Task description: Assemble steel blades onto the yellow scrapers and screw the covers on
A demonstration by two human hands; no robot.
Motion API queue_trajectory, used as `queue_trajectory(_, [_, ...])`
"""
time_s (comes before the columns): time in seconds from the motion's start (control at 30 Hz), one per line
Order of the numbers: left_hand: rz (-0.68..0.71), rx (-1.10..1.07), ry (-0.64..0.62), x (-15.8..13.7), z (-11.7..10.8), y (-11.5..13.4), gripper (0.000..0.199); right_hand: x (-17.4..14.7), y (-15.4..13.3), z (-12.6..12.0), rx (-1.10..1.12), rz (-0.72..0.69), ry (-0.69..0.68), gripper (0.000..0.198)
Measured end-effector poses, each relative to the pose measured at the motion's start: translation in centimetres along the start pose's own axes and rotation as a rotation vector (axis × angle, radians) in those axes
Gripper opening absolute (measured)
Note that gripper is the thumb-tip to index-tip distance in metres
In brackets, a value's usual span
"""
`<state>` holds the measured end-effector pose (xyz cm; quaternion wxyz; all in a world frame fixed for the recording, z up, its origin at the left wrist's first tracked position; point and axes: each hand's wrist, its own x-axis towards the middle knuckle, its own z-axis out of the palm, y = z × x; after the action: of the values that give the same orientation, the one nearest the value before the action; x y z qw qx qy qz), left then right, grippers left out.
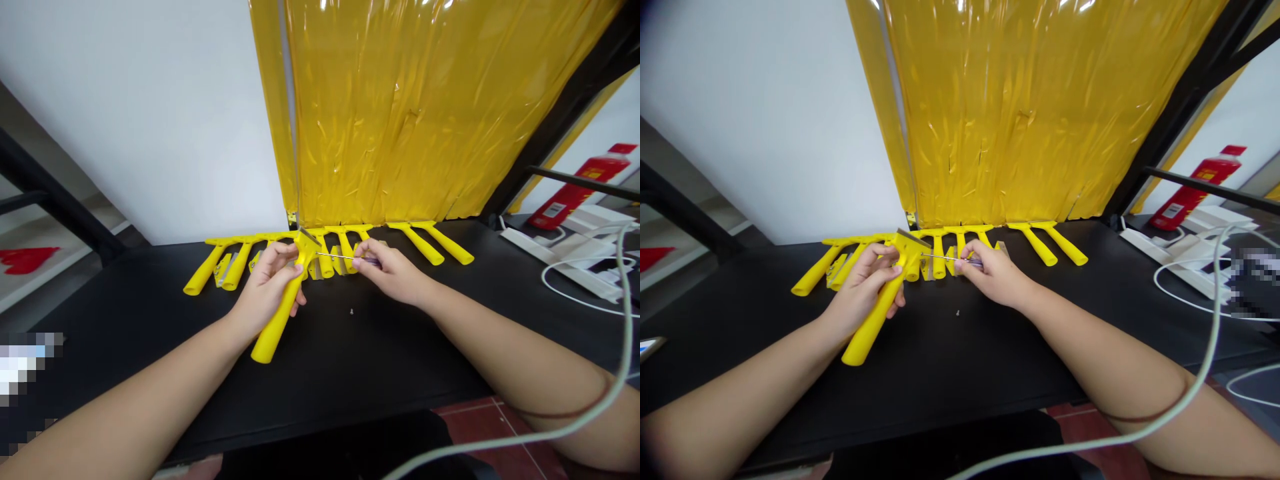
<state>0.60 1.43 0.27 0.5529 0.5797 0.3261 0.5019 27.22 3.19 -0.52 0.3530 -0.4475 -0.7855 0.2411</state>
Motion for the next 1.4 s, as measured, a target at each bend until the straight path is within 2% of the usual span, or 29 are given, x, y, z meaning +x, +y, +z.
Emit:
queue_trajectory(0.07, [0.003, -0.002, 0.020, 0.1, -0.1, 0.0, 0.030, -0.2, -0.2, 0.1, 0.014, -0.043, 0.001, 0.019])
queue_trajectory(0.17, [-0.009, -0.011, 0.038, 0.1, 0.0, 0.1, 0.030, -0.1, -0.2, 0.1, -0.067, -0.028, 0.072, 0.017])
queue_trajectory(0.23, [-0.016, -0.015, 0.031, 0.1, 0.0, 0.2, 0.031, 0.0, -0.1, 0.0, -0.121, 0.014, 0.078, 0.029])
queue_trajectory(0.33, [-0.007, -0.030, 0.016, 0.0, 0.0, 0.1, 0.031, 0.1, -0.1, 0.1, -0.100, 0.055, 0.014, 0.048])
queue_trajectory(0.37, [-0.005, -0.035, 0.015, 0.0, 0.0, 0.1, 0.031, 0.0, -0.1, 0.1, -0.074, 0.049, -0.002, 0.046])
queue_trajectory(0.5, [-0.026, -0.033, 0.029, 0.1, -0.1, 0.2, 0.032, -0.4, -0.5, 0.3, -0.043, -0.041, 0.002, 0.016])
queue_trajectory(0.6, [-0.029, -0.046, 0.035, 0.2, -0.3, 0.0, 0.033, -0.5, -0.8, 0.2, -0.086, -0.081, 0.090, 0.013])
queue_trajectory(0.67, [-0.032, -0.057, 0.022, 0.2, -0.3, -0.2, 0.033, -0.4, -0.8, 0.1, -0.123, -0.088, 0.139, 0.020])
queue_trajectory(0.77, [-0.015, -0.077, -0.015, 0.2, -0.4, -0.5, 0.032, -0.1, -0.5, 0.3, -0.082, -0.009, 0.123, 0.040])
queue_trajectory(0.9, [0.011, -0.078, -0.029, 0.1, -0.5, -0.7, 0.032, 0.0, -0.1, 1.3, 0.228, 0.189, -0.026, 0.052])
queue_trajectory(0.97, [0.009, -0.071, -0.028, 0.1, -0.5, -0.7, 0.031, -0.1, -0.1, 1.7, 0.250, 0.144, -0.025, 0.043])
queue_trajectory(1.07, [-0.012, -0.059, -0.018, 0.2, -0.5, -0.6, 0.031, -0.5, -0.4, 1.7, 0.079, -0.010, 0.053, 0.022])
queue_trajectory(1.17, [-0.041, -0.051, -0.009, 0.1, -0.2, -0.1, 0.033, -0.8, -0.8, 1.2, -0.072, -0.089, 0.116, 0.015])
queue_trajectory(1.3, [-0.074, -0.030, -0.013, -0.3, 0.4, 0.6, 0.032, -0.8, -1.5, 0.5, -0.163, -0.151, 0.198, 0.023])
queue_trajectory(1.4, [-0.044, -0.010, -0.024, -0.5, 0.5, 0.4, 0.031, -0.6, -1.6, 0.5, -0.125, -0.092, 0.137, 0.034])
